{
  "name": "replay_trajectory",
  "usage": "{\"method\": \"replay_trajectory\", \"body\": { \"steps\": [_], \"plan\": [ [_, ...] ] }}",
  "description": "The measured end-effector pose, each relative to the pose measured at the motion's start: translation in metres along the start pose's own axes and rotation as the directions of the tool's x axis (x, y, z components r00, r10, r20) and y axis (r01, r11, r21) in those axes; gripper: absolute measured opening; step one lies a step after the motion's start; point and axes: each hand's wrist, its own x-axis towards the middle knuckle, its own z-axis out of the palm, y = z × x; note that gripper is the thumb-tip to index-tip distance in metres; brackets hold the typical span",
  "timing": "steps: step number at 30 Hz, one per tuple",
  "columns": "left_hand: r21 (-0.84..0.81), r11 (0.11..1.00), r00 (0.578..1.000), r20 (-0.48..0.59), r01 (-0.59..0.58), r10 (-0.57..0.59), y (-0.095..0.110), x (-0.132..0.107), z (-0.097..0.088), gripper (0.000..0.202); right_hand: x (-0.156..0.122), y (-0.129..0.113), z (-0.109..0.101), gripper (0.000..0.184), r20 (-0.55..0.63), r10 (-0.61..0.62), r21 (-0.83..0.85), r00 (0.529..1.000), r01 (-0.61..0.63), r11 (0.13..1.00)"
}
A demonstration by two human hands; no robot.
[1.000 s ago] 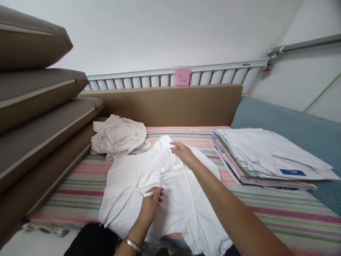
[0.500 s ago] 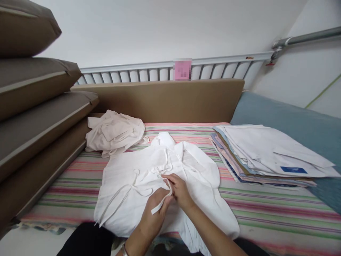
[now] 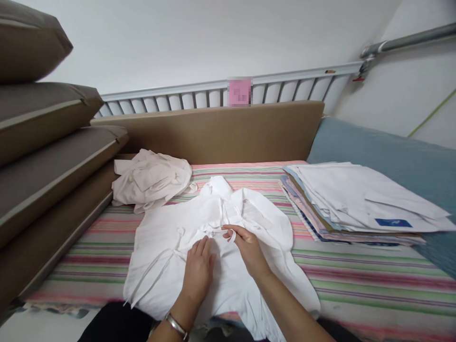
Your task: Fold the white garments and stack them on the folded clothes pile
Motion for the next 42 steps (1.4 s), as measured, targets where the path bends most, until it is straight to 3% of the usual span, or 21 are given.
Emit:
{"method": "replay_trajectory", "body": {
  "steps": [6, 10, 17, 24, 26, 29, 30, 31, 34, 36, 38, 42],
  "plan": [
    [0.054, 0.997, 0.996, 0.074, 0.055, -0.059, 0.001, 0.011, 0.003, 0.04, -0.007, -0.017, -0.008, 0.023, 0.042, -0.067, 0.04, 0.997, 0.066, 0.997],
    [0.065, 0.996, 0.992, 0.103, 0.065, -0.071, -0.001, 0.019, 0.003, 0.039, -0.009, -0.03, -0.018, 0.02, 0.157, -0.05, 0.083, 0.986, 0.037, 0.996],
    [0.137, 0.99, 0.996, 0.082, 0.025, -0.037, -0.007, 0.028, 0.011, 0.036, -0.008, -0.039, -0.04, 0.016, 0.165, -0.12, 0.148, 0.979, 0.096, 0.984],
    [0.185, 0.983, 0.995, 0.093, 0.02, -0.038, -0.001, 0.026, 0.012, 0.034, -0.019, -0.058, -0.051, 0.01, 0.31, -0.191, 0.188, 0.931, 0.137, 0.973],
    [0.154, 0.987, 0.993, 0.101, 0.042, -0.058, 0.0, 0.026, 0.009, 0.033, -0.024, -0.064, -0.058, 0.013, 0.493, -0.126, 0.183, 0.861, 0.039, 0.982],
    [0.04, 0.997, 0.992, 0.103, 0.063, -0.067, -0.004, 0.028, 0.002, 0.033, -0.027, -0.063, -0.064, 0.03, 0.79, 0.026, 0.106, 0.612, -0.178, 0.978],
    [-0.007, 0.999, 0.994, 0.094, 0.051, -0.05, -0.008, 0.029, -0.001, 0.032, -0.026, -0.058, -0.064, 0.037, 0.811, 0.065, 0.069, 0.581, -0.206, 0.976],
    [-0.036, 0.999, 0.997, 0.074, 0.032, -0.03, -0.011, 0.031, -0.005, 0.03, -0.023, -0.051, -0.063, 0.039, 0.787, 0.105, 0.024, 0.608, -0.2, 0.98],
    [0.029, 1.0, 1.0, -0.024, 0.004, -0.003, -0.021, 0.039, -0.015, 0.027, -0.008, -0.02, -0.053, 0.031, 0.479, 0.171, -0.224, 0.861, -0.068, 0.972],
    [0.15, 0.989, 0.998, -0.059, 0.018, -0.009, -0.022, 0.046, -0.021, 0.029, 0.003, 0.003, -0.045, 0.028, 0.267, 0.094, -0.408, 0.959, 0.025, 0.913],
    [0.241, 0.97, 0.999, -0.028, -0.008, 0.015, -0.02, 0.054, -0.024, 0.032, 0.009, 0.02, -0.037, 0.029, 0.201, -0.011, -0.533, 0.98, 0.119, 0.838],
    [0.356, 0.924, 0.989, 0.097, -0.141, 0.113, -0.013, 0.071, -0.022, 0.022, 0.008, 0.035, -0.017, 0.036, 0.292, -0.07, -0.661, 0.954, 0.254, 0.706]
  ]
}}
